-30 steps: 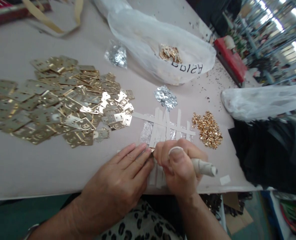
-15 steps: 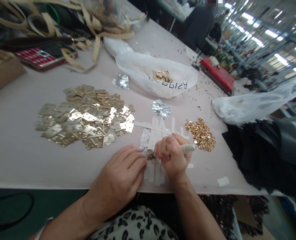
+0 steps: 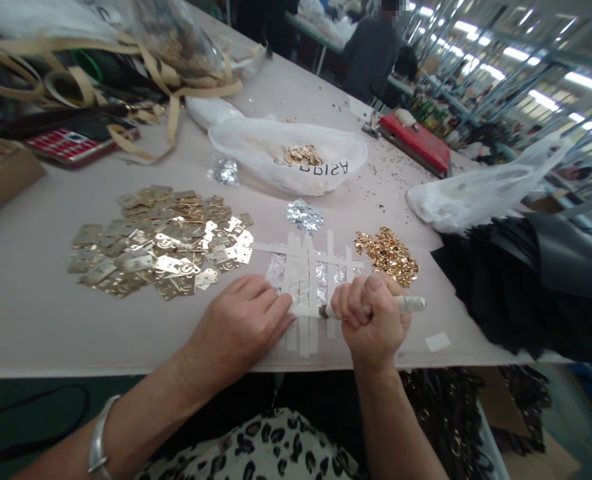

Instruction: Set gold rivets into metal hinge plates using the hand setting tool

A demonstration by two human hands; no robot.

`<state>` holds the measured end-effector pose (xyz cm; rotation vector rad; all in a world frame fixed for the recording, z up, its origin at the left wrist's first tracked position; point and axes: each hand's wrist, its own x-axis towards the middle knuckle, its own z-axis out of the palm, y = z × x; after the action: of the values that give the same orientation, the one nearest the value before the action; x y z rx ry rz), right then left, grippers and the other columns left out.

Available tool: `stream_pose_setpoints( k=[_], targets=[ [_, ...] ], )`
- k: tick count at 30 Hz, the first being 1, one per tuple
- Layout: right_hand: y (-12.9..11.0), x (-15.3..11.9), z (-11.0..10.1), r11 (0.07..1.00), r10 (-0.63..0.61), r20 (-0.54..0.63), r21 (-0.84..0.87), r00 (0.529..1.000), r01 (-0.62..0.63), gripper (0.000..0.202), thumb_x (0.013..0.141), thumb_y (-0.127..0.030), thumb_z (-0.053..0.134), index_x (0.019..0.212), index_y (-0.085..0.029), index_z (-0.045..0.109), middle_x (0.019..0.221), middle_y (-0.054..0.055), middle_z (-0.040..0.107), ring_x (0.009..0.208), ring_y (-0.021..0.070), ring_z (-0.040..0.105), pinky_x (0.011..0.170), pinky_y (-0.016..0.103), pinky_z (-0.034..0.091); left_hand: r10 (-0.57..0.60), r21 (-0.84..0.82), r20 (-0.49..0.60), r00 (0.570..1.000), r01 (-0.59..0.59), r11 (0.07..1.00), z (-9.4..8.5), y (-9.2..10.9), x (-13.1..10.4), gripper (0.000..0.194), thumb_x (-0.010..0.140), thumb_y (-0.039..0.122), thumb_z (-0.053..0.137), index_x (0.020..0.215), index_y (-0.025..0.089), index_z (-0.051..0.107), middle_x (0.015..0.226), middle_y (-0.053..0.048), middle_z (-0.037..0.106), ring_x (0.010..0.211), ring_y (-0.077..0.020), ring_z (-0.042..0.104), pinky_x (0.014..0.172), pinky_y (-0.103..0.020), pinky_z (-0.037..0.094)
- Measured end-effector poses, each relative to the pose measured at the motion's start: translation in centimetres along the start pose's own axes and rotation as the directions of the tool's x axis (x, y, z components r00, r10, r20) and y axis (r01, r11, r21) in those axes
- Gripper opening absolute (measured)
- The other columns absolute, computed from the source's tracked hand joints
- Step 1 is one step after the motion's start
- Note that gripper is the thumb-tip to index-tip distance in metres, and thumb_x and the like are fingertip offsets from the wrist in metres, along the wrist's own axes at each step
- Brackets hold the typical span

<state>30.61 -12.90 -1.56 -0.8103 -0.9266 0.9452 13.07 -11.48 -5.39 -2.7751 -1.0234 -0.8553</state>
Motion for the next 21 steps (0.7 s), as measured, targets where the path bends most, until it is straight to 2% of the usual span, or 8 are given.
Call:
stream_pose_setpoints(
  k=[3,6,9,11,15,21],
  targets=[
    [0.2,0.1,-0.3,0.998,0.01,-0.037,0.056,0.999,-0.008,0.044,0.087,-0.024,0.059,0.053,-0.022,0.031,0.042,-0.011,0.024,0.034,0.0049,0.024,0.036,0.02,0.029,-0.061,-0.083,-0.017,0.998,0.06,0.995,-0.2,1.6,-1.5,0.021,0.099,0.02,0.051,0.087,0.017,0.067,0.074,-0.003,0.064,0.082,-0.0203,0.061,0.089,-0.04,0.052],
    [0.9,0.8,-0.6,0.981,0.12,-0.11,0.168,0.987,-0.101,0.044,0.087,-0.029,0.058,0.054,-0.022,0.03,0.042,-0.012,0.021,0.033,0.0047,0.02,0.035,0.019,0.029,-0.123,-0.146,-0.048,0.991,0.115,0.983,-0.2,2.4,-2.8,0.016,0.097,0.017,0.053,0.097,0.015,0.068,0.091,-0.007,0.07,0.089,-0.021,0.064,0.092,-0.042,0.052],
    [2.1,1.7,-0.8,0.933,0.274,-0.187,0.289,0.943,-0.214,0.048,0.084,-0.034,0.06,0.055,-0.023,0.024,0.041,-0.014,0.016,0.034,0.0044,0.013,0.034,0.018,0.027,-0.122,-0.145,-0.046,0.991,0.115,0.983,0.0,2.2,-3.5,0.022,0.096,0.017,0.053,0.113,0.013,0.067,0.124,-0.014,0.067,0.112,-0.0265,0.062,0.097,-0.043,0.052],
    [2.9,2.2,-0.8,0.897,0.353,-0.218,0.357,0.91,-0.262,0.05,0.08,-0.033,0.062,0.056,-0.023,0.02,0.042,-0.014,0.014,0.034,0.0041,0.01,0.033,0.018,0.027,-0.081,-0.135,-0.008,0.997,0.079,0.988,0.2,1.9,-3.6,0.027,0.096,0.017,0.051,0.118,0.014,0.067,0.133,-0.014,0.064,0.122,-0.0285,0.059,0.101,-0.045,0.051],
    [4.0,2.3,-0.4,0.842,0.438,-0.261,0.454,0.86,-0.291,0.046,0.074,-0.026,0.062,0.058,-0.024,0.019,0.043,-0.015,0.015,0.035,0.0041,0.011,0.034,0.017,0.028,-0.076,-0.136,0.014,0.997,0.078,0.988,0.5,1.6,-3.5,0.027,0.097,0.019,0.049,0.116,0.014,0.069,0.13,-0.011,0.067,0.122,-0.0283,0.06,0.101,-0.045,0.051],
    [4.3,2.1,0.0,0.829,0.466,-0.278,0.468,0.84,-0.305,0.045,0.072,-0.023,0.061,0.059,-0.024,0.018,0.043,-0.015,0.015,0.035,0.0046,0.011,0.033,0.017,0.028,-0.113,-0.164,0.013,0.993,0.114,0.98,0.6,1.8,-3.6,0.028,0.098,0.019,0.048,0.116,0.014,0.069,0.13,-0.011,0.068,0.124,-0.028,0.06,0.103,-0.045,0.048]
  ],
)
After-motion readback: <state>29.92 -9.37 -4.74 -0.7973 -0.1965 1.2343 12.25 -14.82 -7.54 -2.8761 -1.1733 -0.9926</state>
